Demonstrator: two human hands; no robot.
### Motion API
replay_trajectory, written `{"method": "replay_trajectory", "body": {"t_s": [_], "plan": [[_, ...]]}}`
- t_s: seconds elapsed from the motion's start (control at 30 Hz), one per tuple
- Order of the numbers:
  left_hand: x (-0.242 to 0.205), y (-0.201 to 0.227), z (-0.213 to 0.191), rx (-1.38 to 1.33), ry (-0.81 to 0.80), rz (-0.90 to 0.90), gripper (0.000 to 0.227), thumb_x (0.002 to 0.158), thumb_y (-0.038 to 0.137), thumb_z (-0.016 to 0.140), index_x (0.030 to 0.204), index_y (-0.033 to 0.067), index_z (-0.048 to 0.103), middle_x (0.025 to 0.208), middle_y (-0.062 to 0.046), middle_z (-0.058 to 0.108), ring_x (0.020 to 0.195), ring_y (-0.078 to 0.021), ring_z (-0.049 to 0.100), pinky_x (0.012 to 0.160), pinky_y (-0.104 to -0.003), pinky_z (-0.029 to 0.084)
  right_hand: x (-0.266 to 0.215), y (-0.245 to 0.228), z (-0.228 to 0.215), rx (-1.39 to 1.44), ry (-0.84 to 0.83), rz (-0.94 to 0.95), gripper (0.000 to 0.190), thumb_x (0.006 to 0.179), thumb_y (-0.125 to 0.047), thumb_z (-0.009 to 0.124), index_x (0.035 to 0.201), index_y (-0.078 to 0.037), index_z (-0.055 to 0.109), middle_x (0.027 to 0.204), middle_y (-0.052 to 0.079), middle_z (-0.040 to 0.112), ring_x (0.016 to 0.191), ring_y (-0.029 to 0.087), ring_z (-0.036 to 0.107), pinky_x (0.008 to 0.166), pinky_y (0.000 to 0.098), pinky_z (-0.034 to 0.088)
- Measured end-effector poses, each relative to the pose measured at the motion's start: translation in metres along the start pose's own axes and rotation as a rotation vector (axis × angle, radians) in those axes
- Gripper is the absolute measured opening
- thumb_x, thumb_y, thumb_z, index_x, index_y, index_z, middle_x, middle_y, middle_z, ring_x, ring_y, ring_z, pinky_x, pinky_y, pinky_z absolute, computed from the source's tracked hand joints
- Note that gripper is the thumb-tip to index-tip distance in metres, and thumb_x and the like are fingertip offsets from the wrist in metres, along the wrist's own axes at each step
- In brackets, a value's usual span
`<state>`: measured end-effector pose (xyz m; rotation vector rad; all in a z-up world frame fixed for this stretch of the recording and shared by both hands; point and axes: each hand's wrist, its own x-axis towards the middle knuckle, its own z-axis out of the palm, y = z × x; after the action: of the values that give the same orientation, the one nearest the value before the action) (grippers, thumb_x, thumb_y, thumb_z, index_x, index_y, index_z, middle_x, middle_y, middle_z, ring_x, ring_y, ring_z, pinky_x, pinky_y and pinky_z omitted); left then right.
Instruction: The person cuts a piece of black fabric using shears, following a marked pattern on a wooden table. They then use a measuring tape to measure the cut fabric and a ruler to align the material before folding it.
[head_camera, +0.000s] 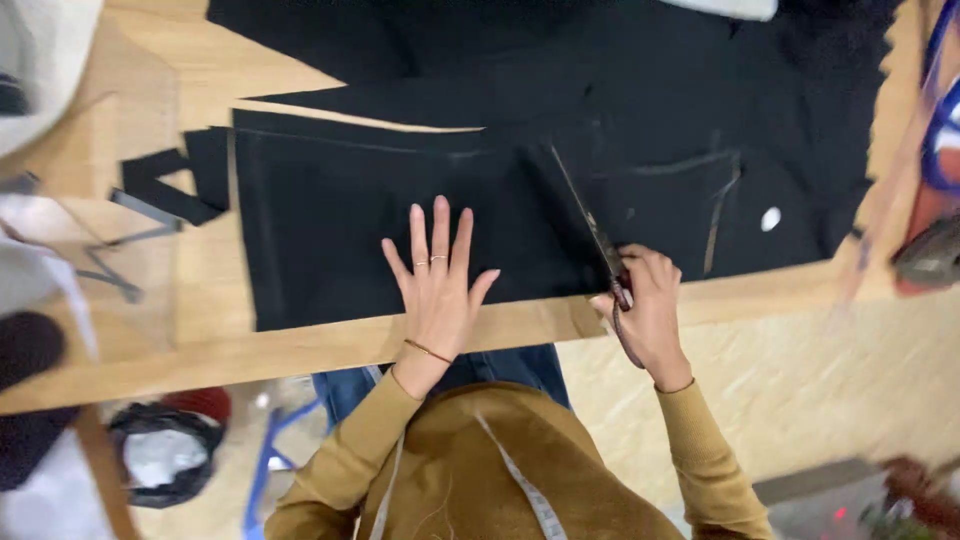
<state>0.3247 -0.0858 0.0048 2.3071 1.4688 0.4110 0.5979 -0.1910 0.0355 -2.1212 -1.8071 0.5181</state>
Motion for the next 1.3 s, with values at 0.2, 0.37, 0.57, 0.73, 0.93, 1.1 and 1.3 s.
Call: {"method": "replay_trajectory", "body": {"t_s": [0.2, 0.37, 0.57, 0.73, 0.93, 1.1, 1.3], "plan": [[0.011, 0.035, 0.048, 0.138, 0.055, -0.143, 0.079, 0.1, 0.065, 0.049, 0.163, 0.0207, 0.035, 0.172, -0.016, 0.022, 0.157, -0.0403, 0.017, 0.115, -0.075, 0.009, 0.012, 0.088, -0.03, 0.063, -0.116, -0.037, 0.052, 0.082, -0.048, 0.079, 0.102, -0.004, 0.06, 0.13, 0.013, 0.059, 0.122, 0.036, 0.052, 0.103, 0.0472, 0.036], [-0.001, 0.041, 0.047, 0.201, 0.064, -0.168, 0.077, 0.101, 0.07, 0.041, 0.164, 0.0254, 0.033, 0.172, -0.011, 0.021, 0.158, -0.0358, 0.013, 0.116, -0.073, 0.005, -0.008, 0.11, -0.026, 0.053, -0.234, -0.02, 0.055, 0.074, -0.048, 0.083, 0.105, -0.006, 0.063, 0.136, 0.012, 0.055, 0.127, 0.036, 0.047, 0.107, 0.0476, 0.035], [-0.025, 0.045, 0.05, 0.157, 0.052, -0.173, 0.077, 0.101, 0.071, 0.039, 0.163, 0.0267, 0.036, 0.172, -0.01, 0.023, 0.159, -0.0346, 0.011, 0.117, -0.072, 0.0, -0.035, 0.115, -0.037, 0.099, -0.341, 0.035, 0.064, 0.078, -0.065, 0.073, 0.107, -0.009, 0.063, 0.14, 0.01, 0.05, 0.133, 0.034, 0.042, 0.112, 0.0462, 0.032], [-0.008, 0.058, 0.044, 0.221, 0.034, -0.228, 0.075, 0.103, 0.067, 0.045, 0.163, 0.0219, 0.039, 0.169, -0.016, 0.029, 0.156, -0.0403, 0.022, 0.117, -0.074, 0.019, -0.017, 0.099, -0.063, 0.115, -0.267, -0.095, 0.074, 0.089, -0.071, 0.045, 0.114, -0.003, 0.06, 0.14, 0.018, 0.049, 0.123, 0.033, 0.047, 0.104, 0.0461, 0.037], [0.019, 0.08, 0.059, 0.281, 0.084, -0.297, 0.071, 0.104, 0.062, 0.052, 0.161, 0.0197, 0.043, 0.167, -0.018, 0.027, 0.154, -0.0414, 0.024, 0.114, -0.075, 0.026, 0.006, 0.118, -0.078, 0.23, -0.302, -0.154, 0.074, 0.087, -0.067, 0.052, 0.113, 0.002, 0.06, 0.134, 0.02, 0.051, 0.124, 0.031, 0.052, 0.106, 0.0432, 0.043], [0.049, 0.125, 0.089, 0.25, 0.074, -0.382, 0.077, 0.097, 0.062, 0.059, 0.159, 0.0181, 0.044, 0.168, -0.018, 0.026, 0.155, -0.0406, 0.021, 0.116, -0.073, 0.023, 0.038, 0.153, -0.093, 0.268, -0.407, -0.221, 0.073, 0.086, -0.072, 0.05, 0.11, -0.005, 0.066, 0.12, 0.014, 0.06, 0.109, 0.026, 0.062, 0.095, 0.037, 0.048], [0.083, 0.175, 0.105, 0.294, 0.383, -0.476, 0.034, 0.095, 0.049, 0.07, 0.119, 0.0239, 0.067, 0.126, -0.001, 0.06, 0.107, -0.0213, 0.055, 0.087, -0.043, 0.04, 0.095, 0.181, -0.118, 0.548, -0.638, -0.109, 0.065, 0.082, -0.061, 0.065, 0.117, -0.007, 0.061, 0.097, 0.004, 0.065, 0.069, 0.01, 0.062, 0.068, 0.0258, 0.05]]}}
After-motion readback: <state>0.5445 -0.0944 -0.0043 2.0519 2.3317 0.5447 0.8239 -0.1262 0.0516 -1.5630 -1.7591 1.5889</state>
